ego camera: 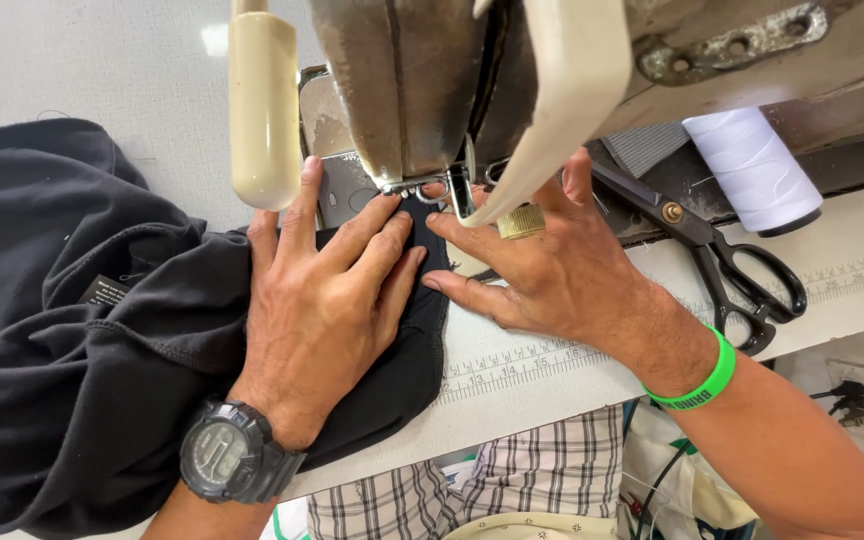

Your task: The person is attaching a label to a black garment using an industrial sewing machine and then trimming the thread with scissors.

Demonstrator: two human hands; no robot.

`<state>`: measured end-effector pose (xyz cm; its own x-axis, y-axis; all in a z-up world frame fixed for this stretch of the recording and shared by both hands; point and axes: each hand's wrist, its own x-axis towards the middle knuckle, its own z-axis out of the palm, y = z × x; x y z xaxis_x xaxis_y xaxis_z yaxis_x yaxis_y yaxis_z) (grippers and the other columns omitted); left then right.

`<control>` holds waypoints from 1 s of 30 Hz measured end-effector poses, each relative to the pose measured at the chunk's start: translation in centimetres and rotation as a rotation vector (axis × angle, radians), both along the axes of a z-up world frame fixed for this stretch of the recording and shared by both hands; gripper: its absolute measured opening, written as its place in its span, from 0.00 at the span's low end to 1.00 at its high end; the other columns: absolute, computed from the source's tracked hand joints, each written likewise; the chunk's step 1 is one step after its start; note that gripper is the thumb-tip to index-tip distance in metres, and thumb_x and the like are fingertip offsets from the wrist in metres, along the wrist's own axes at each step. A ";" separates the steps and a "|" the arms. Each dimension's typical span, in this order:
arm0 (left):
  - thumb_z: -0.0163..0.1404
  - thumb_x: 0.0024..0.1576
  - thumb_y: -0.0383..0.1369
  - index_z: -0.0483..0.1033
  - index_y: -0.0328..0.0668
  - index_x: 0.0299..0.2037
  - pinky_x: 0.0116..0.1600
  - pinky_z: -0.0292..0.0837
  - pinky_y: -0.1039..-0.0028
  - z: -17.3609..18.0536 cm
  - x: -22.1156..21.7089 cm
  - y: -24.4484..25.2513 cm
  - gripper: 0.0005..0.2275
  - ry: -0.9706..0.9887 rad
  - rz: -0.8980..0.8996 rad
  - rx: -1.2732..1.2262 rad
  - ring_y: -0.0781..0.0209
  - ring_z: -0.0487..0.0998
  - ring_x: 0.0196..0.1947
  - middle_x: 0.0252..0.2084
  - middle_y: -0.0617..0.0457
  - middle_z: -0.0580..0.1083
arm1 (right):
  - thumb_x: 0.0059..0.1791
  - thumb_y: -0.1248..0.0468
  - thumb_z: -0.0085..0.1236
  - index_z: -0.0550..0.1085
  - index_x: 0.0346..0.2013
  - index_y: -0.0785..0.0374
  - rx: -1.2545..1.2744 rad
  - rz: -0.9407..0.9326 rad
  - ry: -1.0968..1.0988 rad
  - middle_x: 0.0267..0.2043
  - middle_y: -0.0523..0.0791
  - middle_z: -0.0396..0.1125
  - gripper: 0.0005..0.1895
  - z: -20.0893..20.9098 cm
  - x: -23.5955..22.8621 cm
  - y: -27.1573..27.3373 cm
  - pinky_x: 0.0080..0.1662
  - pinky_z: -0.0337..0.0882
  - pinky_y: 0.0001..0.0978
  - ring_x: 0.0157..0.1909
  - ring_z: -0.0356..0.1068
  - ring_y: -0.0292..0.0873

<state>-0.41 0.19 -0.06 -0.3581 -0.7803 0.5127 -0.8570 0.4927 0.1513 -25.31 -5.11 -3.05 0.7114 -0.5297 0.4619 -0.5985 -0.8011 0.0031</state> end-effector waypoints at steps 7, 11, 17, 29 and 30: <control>0.60 0.71 0.37 0.84 0.42 0.54 0.58 0.67 0.39 0.0 0.0 -0.1 0.09 -0.010 0.005 0.007 0.21 0.74 0.69 0.59 0.56 0.82 | 0.57 0.35 0.76 0.86 0.61 0.47 -0.040 0.018 -0.005 0.58 0.45 0.75 0.27 0.8 0.3 -0.3 0.73 0.38 0.53 0.69 0.66 0.56; 0.62 0.70 0.43 0.87 0.43 0.53 0.64 0.65 0.34 -0.1 0.1 0.0 0.13 0.008 0.016 0.005 0.25 0.72 0.71 0.61 0.56 0.83 | 0.56 0.42 0.75 0.84 0.58 0.55 0.025 0.056 -0.045 0.56 0.45 0.75 0.25 2.2 0.9 -0.2 0.60 0.57 0.56 0.61 0.63 0.57; 0.60 0.68 0.44 0.86 0.45 0.52 0.66 0.62 0.32 -0.1 -0.4 0.4 0.13 0.024 0.058 0.034 0.22 0.74 0.66 0.61 0.56 0.82 | 0.56 0.43 0.72 0.82 0.58 0.58 0.020 0.096 -0.057 0.50 0.47 0.75 0.26 2.4 0.9 -0.1 0.62 0.57 0.57 0.61 0.57 0.57; 0.62 0.67 0.43 0.86 0.45 0.54 0.69 0.60 0.33 -1.0 -0.4 0.3 0.13 0.072 0.035 0.030 0.22 0.73 0.69 0.62 0.55 0.83 | 0.58 0.42 0.67 0.83 0.57 0.56 -0.033 0.078 0.004 0.65 0.42 0.78 0.24 2.7 1.1 0.0 0.64 0.56 0.53 0.53 0.71 0.58; 0.62 0.67 0.43 0.86 0.45 0.54 0.69 0.60 0.33 -0.9 -0.4 0.3 0.13 0.071 0.031 0.032 0.22 0.73 0.69 0.62 0.55 0.83 | 0.58 0.42 0.67 0.83 0.57 0.56 -0.032 0.074 0.003 0.65 0.42 0.78 0.24 2.8 1.1 0.0 0.64 0.56 0.53 0.53 0.71 0.58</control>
